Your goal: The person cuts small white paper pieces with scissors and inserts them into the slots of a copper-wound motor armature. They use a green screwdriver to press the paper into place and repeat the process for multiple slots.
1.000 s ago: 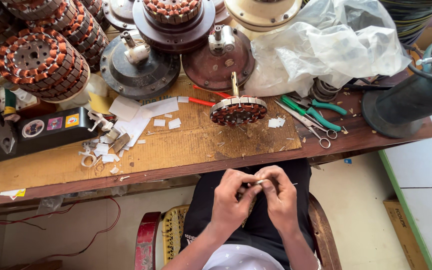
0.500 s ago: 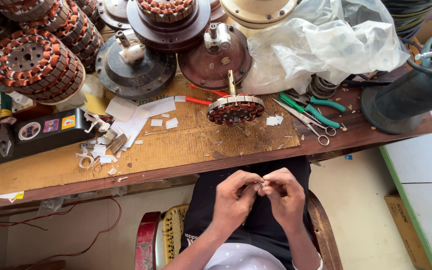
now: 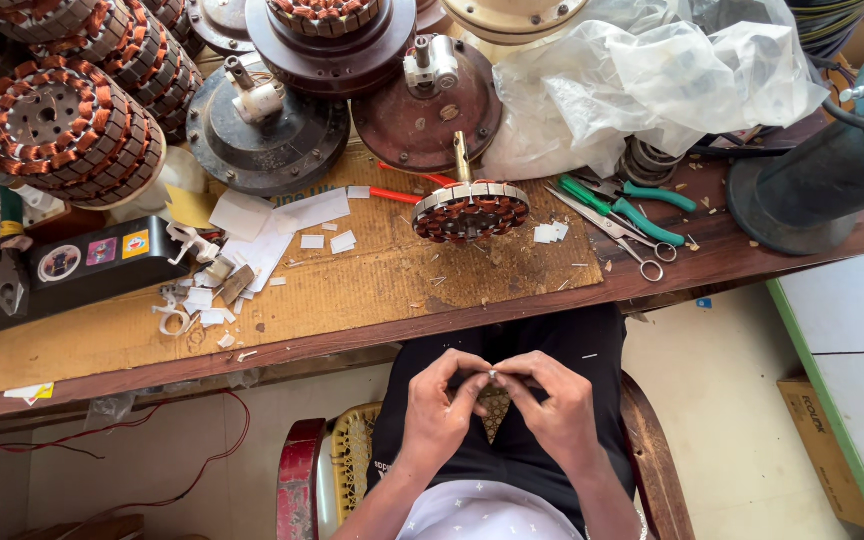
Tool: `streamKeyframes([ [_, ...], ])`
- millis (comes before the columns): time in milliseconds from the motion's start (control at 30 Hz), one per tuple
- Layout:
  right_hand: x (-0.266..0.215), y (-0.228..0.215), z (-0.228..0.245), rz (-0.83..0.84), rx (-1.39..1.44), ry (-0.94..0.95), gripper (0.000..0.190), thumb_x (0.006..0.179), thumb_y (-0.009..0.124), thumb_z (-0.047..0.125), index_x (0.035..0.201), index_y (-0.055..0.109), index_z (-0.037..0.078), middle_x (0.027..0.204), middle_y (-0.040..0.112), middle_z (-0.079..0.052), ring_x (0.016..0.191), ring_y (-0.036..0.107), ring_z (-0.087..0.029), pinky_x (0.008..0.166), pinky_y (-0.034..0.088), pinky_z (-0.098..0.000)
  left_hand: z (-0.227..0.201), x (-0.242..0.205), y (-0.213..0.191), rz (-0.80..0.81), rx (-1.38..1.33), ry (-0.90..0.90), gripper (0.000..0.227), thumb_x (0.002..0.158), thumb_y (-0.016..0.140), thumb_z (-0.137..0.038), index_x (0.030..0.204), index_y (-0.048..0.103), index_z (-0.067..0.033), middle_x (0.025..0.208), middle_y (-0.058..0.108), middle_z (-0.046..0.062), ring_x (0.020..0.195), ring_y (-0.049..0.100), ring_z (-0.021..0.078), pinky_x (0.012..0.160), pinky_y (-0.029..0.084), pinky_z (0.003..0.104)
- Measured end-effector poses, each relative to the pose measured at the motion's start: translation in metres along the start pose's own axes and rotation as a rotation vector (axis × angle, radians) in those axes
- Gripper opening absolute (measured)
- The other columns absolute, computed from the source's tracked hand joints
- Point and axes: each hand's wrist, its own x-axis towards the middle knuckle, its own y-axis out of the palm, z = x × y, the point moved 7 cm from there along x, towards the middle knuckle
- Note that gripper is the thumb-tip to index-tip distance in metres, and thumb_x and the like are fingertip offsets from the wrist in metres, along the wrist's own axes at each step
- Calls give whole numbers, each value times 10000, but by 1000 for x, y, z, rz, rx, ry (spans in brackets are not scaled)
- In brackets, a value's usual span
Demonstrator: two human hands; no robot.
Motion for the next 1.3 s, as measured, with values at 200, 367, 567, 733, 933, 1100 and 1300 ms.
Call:
streamKeyframes([
  [200, 1, -9, 21, 102, -48, -234, 184, 759, 813, -18, 896, 699, 27, 863, 721, -74, 729, 730, -161, 613, 596, -262, 12, -8, 8, 108, -196, -132, 104, 957, 692, -53, 995, 726, 38, 828, 718, 57, 690, 678, 77, 562, 592, 228],
  [367, 8, -17, 42, 172, -44, -311, 196, 759, 824, -4, 910, 704, 30, 901, 728, -83, 756, 728, -181, 638, 595, -266, 6, -9, 8, 164, -268, -168, 111, 980, 672, -64, 1010, 693, 41, 795, 686, 52, 646, 645, 74, 549, 561, 221],
  [567, 9, -18, 36, 79, 84, -172, 137, 815, 804, 0, 920, 717, 11, 911, 758, -83, 817, 763, -152, 723, 615, -247, -20, -11, 6, 89, -261, 7, 75, 986, 672, -26, 973, 669, 48, 856, 626, 47, 694, 649, 76, 556, 574, 229],
  [733, 2, -9, 2, 74, 355, 155, 101, 878, 754, 38, 953, 742, -29, 901, 777, -94, 799, 753, -125, 716, 616, -246, -59, -18, 5, -96, 206, 424, 57, 933, 710, 28, 956, 660, 13, 851, 603, 88, 697, 641, 136, 556, 565, 239],
  [933, -16, 8, -20, 21, 322, 258, 122, 996, 690, 97, 1009, 665, -22, 859, 714, -86, 772, 686, -108, 698, 575, -243, -75, -14, 12, -110, 464, 572, 145, 881, 728, 54, 941, 622, -24, 827, 574, 96, 771, 549, 256, 644, 456, 374],
  [1100, -20, 2, -13, -39, 402, 42, 166, 997, 706, 138, 1057, 649, -6, 1013, 713, -71, 850, 704, -104, 742, 601, -228, -72, -6, 0, 53, 289, 399, 119, 879, 770, -8, 972, 703, -40, 836, 655, 61, 748, 628, 178, 556, 509, 280],
  [1300, -19, 11, -26, 126, 512, 214, 173, 932, 750, 55, 1047, 671, -46, 944, 725, -106, 863, 754, -125, 759, 632, -235, -75, 0, -6, 124, 307, 314, 122, 891, 775, -32, 998, 717, -33, 871, 674, 61, 738, 673, 147, 572, 541, 256],
])
